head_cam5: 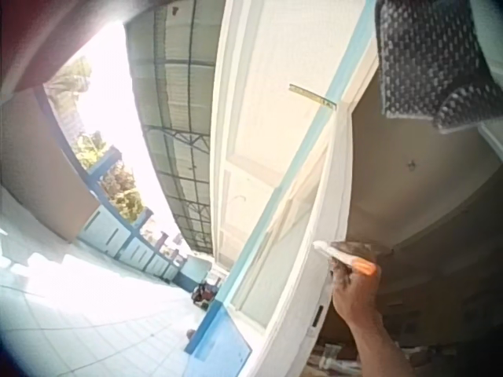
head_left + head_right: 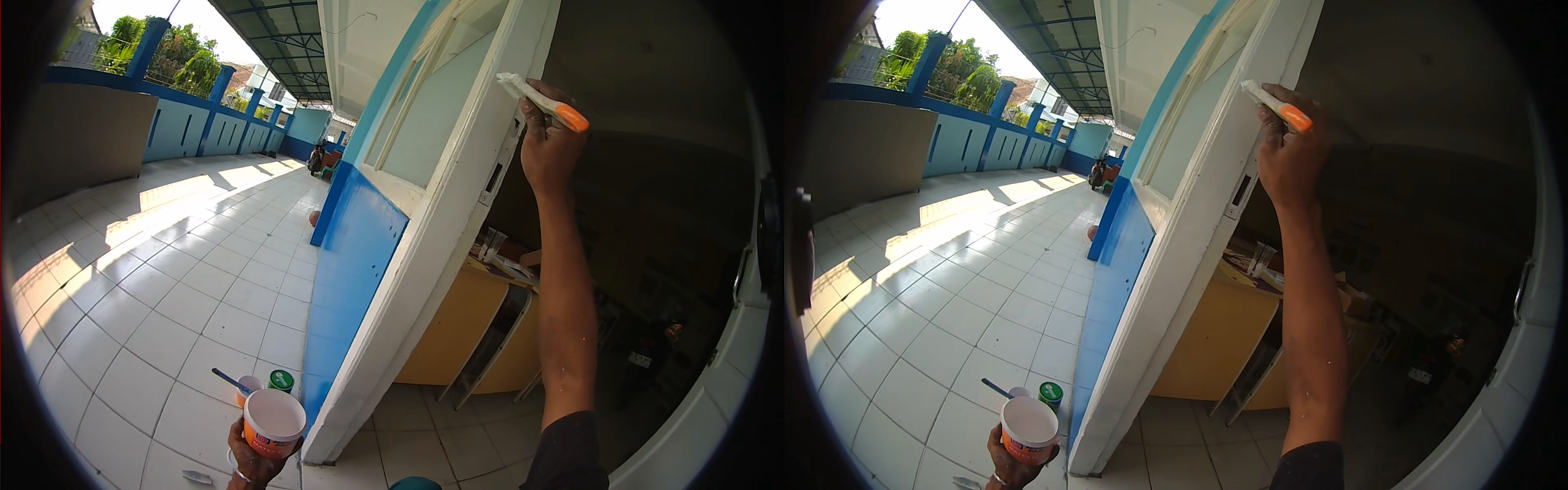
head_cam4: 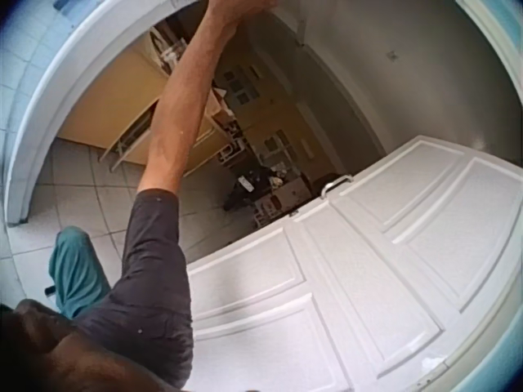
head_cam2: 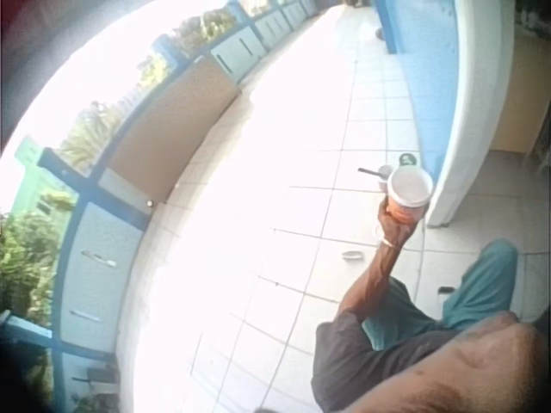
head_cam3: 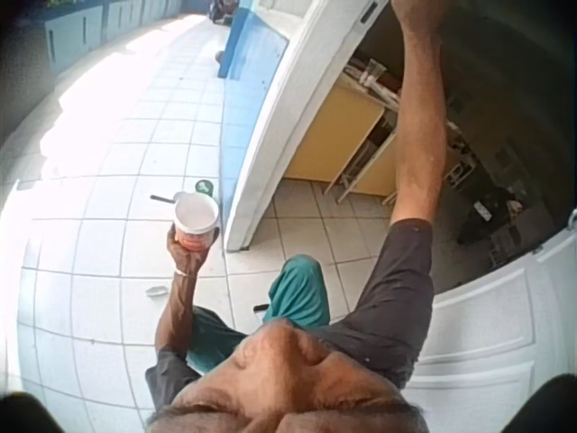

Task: The person paints the top and side of a door frame with white paint using a paint brush.

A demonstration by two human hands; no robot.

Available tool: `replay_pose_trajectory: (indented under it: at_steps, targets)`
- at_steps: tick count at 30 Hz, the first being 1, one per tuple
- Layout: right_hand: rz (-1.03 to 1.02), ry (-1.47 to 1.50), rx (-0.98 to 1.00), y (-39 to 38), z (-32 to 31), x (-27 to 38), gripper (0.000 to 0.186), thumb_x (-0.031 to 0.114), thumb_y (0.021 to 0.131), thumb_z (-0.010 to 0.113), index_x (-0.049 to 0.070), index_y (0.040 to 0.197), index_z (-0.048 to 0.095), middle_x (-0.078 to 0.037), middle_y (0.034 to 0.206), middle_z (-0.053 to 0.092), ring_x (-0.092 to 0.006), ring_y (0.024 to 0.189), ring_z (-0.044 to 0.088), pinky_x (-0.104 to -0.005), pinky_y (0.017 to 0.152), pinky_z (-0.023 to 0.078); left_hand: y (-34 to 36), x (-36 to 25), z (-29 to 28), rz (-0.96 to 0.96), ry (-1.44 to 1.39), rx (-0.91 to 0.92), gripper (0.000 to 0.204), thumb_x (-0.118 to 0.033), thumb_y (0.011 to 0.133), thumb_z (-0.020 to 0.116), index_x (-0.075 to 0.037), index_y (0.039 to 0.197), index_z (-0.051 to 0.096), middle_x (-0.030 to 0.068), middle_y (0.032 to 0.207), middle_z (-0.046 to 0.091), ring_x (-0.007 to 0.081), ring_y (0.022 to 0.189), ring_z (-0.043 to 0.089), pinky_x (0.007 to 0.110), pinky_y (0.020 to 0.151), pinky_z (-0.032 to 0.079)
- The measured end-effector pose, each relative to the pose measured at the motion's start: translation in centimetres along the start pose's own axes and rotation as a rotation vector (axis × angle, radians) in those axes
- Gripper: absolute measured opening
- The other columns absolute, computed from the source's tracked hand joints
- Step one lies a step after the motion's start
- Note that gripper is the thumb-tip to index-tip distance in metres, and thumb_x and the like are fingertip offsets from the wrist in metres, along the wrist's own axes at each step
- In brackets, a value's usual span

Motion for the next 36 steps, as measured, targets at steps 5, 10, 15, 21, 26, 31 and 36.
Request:
replay_pose_trajectory:
  at_steps: [5, 10, 15, 21, 26, 31, 36]
  targets:
    - [-0.402, -0.194, 0.485, -11.1, 1.0, 6.1, 0.053, -0.010, 0.074, 0.068, 0.008, 0.124, 0.072, -0.007, 0.117, 0.069, -0.0297, 0.110, 0.062, -0.0433, 0.095, 0.053, -0.3, -0.9, -0.3, 0.016, 0.006, -0.039, 0.074, -0.063, 0.093, 0.036, -0.017, 0.149, 0.051, 0.0170, 0.140, 0.058, 0.0393, 0.126, 0.059, 0.063, 0.101, 0.050]
    - [-0.233, 0.060, 0.814, -18.2, -1.0, 10.7, 0.040, -0.004, 0.079, 0.074, 0.006, 0.117, 0.072, -0.009, 0.109, 0.072, -0.0296, 0.099, 0.069, -0.0429, 0.087, 0.057, 0.2, -0.9, -0.1, 0.000, -0.002, -0.078, 0.074, -0.066, 0.092, 0.034, -0.019, 0.147, 0.052, 0.0145, 0.137, 0.060, 0.0378, 0.122, 0.058, 0.062, 0.097, 0.049]
    - [0.264, -0.021, 0.588, -5.6, 1.9, 5.9, 0.017, 0.000, 0.091, 0.072, -0.005, 0.108, 0.073, -0.019, 0.094, 0.075, -0.0339, 0.088, 0.076, -0.0409, 0.078, 0.058, 0.6, -1.3, -1.1, 0.043, 0.031, 0.030, 0.076, -0.064, 0.093, 0.038, -0.017, 0.151, 0.049, 0.0177, 0.143, 0.057, 0.0400, 0.129, 0.058, 0.063, 0.105, 0.049]
    - [-0.135, -0.448, 0.228, 9.2, 3.2, 1.6, 0.020, 0.004, 0.092, 0.071, -0.002, 0.111, 0.073, -0.019, 0.099, 0.076, -0.0382, 0.097, 0.072, -0.0453, 0.086, 0.056, 1.9, -1.0, -2.3, 0.001, -0.016, 0.013, 0.075, -0.065, 0.091, 0.042, -0.018, 0.148, 0.053, 0.0168, 0.141, 0.059, 0.0419, 0.127, 0.058, 0.066, 0.104, 0.047]
    - [-0.489, -0.458, 0.406, 4.5, 4.2, 3.1, 0.017, 0.002, 0.091, 0.072, 0.002, 0.108, 0.075, -0.012, 0.102, 0.074, -0.0323, 0.102, 0.066, -0.0456, 0.088, 0.055, 1.9, -1.1, -2.0, 0.023, -0.096, 0.070, 0.073, -0.057, 0.093, 0.051, -0.014, 0.153, 0.049, 0.0189, 0.152, 0.052, 0.0435, 0.135, 0.052, 0.068, 0.108, 0.045]
    - [-0.168, -0.222, 0.877, -4.0, 3.7, 8.3, 0.016, 0.006, 0.089, 0.078, -0.003, 0.102, 0.073, -0.017, 0.098, 0.075, -0.0351, 0.098, 0.072, -0.0469, 0.090, 0.055, 1.3, -0.8, -1.5, 0.000, -0.020, 0.061, 0.074, -0.063, 0.092, 0.039, -0.017, 0.148, 0.053, 0.0172, 0.142, 0.059, 0.0422, 0.126, 0.058, 0.066, 0.102, 0.048]
    - [0.143, -0.290, 0.610, 5.5, 4.8, 4.1, 0.021, 0.013, 0.095, 0.069, -0.006, 0.104, 0.073, -0.022, 0.093, 0.076, -0.0423, 0.087, 0.073, -0.0482, 0.085, 0.055, 0.9, -0.3, -1.0, -0.058, -0.111, 0.015, 0.074, -0.063, 0.092, 0.039, -0.017, 0.148, 0.053, 0.0172, 0.141, 0.059, 0.0422, 0.126, 0.058, 0.065, 0.102, 0.050]
Point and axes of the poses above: each hand's wrist, its own y-axis towards the middle knuckle, its own z-axis out of the palm, x = y × z, the point moved 3 cm from there along y, towards the middle knuckle
